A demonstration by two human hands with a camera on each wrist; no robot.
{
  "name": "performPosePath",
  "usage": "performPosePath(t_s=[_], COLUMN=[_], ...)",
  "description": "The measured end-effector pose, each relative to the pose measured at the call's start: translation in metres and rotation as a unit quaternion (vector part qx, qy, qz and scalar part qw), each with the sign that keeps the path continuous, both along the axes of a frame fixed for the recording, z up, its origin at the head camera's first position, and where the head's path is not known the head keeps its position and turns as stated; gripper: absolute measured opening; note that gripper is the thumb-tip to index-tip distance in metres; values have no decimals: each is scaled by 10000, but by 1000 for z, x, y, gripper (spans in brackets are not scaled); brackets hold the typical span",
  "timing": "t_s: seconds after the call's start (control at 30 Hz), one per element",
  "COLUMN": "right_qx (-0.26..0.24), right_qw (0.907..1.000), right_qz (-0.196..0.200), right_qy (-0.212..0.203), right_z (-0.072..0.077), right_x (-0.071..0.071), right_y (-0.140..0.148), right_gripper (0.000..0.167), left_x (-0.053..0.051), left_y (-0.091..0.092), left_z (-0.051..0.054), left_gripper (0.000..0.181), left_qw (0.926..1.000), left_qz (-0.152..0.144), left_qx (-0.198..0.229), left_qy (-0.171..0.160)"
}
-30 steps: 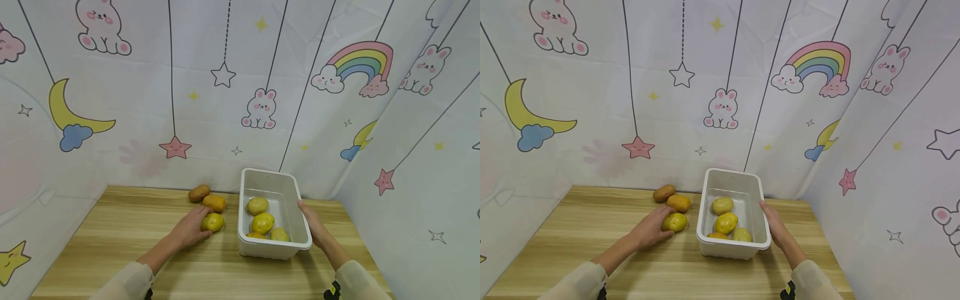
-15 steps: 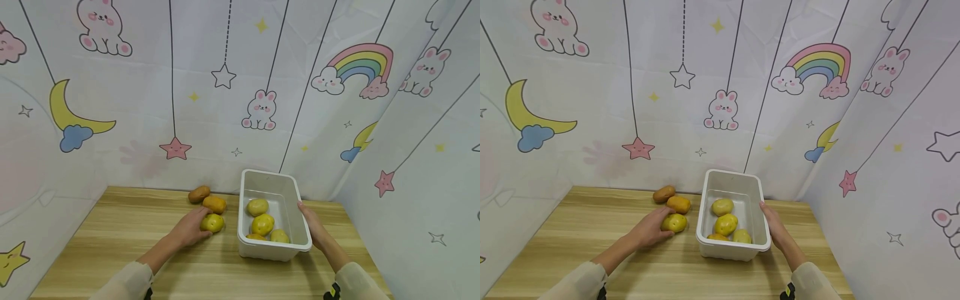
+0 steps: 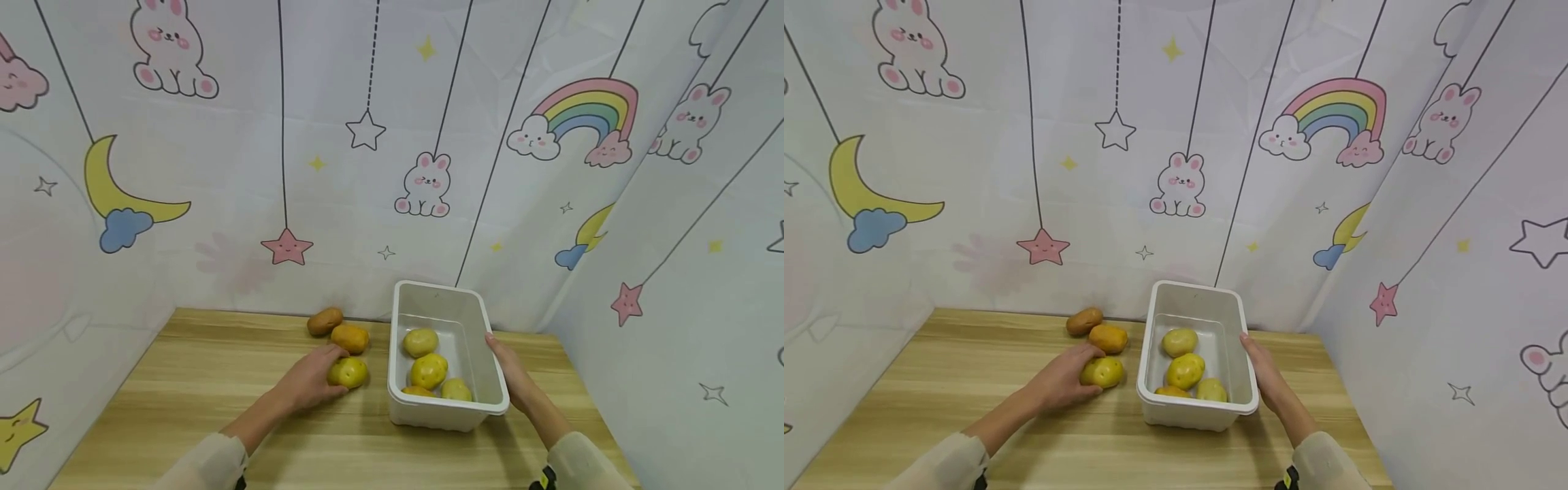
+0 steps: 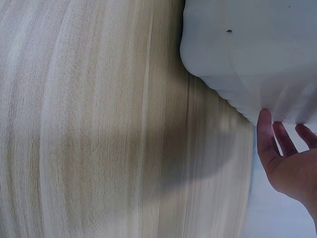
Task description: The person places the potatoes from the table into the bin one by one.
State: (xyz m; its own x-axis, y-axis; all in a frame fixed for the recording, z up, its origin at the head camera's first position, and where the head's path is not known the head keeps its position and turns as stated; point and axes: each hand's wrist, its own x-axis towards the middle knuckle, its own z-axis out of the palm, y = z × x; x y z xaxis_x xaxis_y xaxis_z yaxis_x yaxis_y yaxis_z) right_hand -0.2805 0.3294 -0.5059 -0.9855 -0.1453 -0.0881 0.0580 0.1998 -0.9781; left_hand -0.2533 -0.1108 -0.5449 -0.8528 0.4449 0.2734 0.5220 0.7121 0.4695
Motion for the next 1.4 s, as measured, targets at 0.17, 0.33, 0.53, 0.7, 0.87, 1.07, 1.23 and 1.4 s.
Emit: performPosePath(t_s=[0.17,0.33,0.53,0.7,0.87,1.07,1.23,1.4], right_qx=[6,7,-35,-26,-109,-155,-130,3], right_qw=[10000,10000,10000,10000,9999,9998,9999,10000], right_qz=[28,-7,-56,-60,-60,-7,-21,-26], right_qy=[36,38,16,-5,-90,-146,-98,-54], right_z=[1,1,-1,-3,-5,-5,-5,-2], right_x=[-1,-2,-1,1,1,0,-1,-1], right_y=[0,0,0,0,0,-1,-1,-1], right_gripper=[74,74,73,74,73,74,74,75], left_x=[1,0,-1,-1,0,2,2,2], left_y=[-3,-7,-11,-13,-13,-14,-12,-11], left_z=[5,12,19,23,30,43,49,52], left_gripper=[61,63,65,66,65,66,66,66], left_qw=[9999,9996,9992,9990,9986,9984,9980,9972], left_qz=[-113,-272,-397,-387,-417,-360,-398,-417], left_qx=[5,23,65,18,34,33,-36,-9], left_qy=[-36,0,67,217,324,435,492,628])
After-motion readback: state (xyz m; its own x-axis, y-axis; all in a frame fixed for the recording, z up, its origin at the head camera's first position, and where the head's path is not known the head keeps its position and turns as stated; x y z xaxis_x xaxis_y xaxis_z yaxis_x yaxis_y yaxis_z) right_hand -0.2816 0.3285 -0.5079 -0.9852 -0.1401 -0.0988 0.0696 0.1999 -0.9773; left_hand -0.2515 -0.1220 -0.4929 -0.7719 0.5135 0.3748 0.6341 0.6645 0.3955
